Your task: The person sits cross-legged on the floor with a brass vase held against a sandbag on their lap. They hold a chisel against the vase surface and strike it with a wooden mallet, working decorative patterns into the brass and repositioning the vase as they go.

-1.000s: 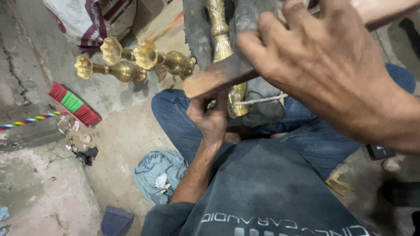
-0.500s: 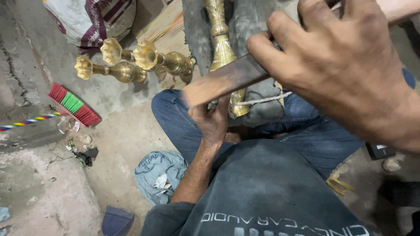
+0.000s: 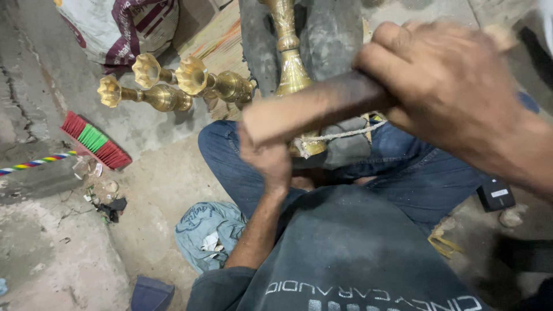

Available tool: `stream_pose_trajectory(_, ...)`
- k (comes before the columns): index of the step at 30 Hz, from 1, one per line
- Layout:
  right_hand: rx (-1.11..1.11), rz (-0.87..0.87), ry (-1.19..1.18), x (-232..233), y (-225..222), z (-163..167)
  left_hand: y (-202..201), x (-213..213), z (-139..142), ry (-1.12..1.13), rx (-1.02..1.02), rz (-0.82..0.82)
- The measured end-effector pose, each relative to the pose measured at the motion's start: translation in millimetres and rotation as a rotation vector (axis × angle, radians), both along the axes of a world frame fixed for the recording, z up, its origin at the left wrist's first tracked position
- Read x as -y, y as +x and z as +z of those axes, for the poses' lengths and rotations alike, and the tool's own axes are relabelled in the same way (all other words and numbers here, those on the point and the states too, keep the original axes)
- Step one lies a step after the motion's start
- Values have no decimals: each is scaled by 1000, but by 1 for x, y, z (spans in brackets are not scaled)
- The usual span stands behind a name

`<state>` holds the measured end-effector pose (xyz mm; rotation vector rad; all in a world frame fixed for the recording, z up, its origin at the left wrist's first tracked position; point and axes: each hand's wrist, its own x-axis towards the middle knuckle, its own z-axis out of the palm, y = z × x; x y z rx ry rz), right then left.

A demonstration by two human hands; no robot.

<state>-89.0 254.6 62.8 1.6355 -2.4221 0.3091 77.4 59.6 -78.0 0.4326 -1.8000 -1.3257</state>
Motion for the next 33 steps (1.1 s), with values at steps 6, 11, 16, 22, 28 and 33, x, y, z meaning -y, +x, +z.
stream_pose_trajectory(6, 881, -95, -63, 54, -6, -89, -33, 13, 16, 692, -225, -48)
stream_pose_trajectory(11, 916, -243, 62, 72, -1, -110, -33, 21, 21, 704, -160, -97)
stream_pose_trajectory(16, 537, -232, 9, 84, 15, -93, -21, 15, 15, 597, -139, -12)
stream_pose_trajectory(22, 350, -128, 261, 80, 3, -63, -5, 0, 5, 580, -145, -9)
stream_pose_trajectory(28, -64, 40, 387, 81, -11, -6, -8, -22, -21, 541, -179, -75)
stream_pose_trajectory(33, -559, 185, 348, 94, 1, 40, -9, -26, -37, 410, -52, 9)
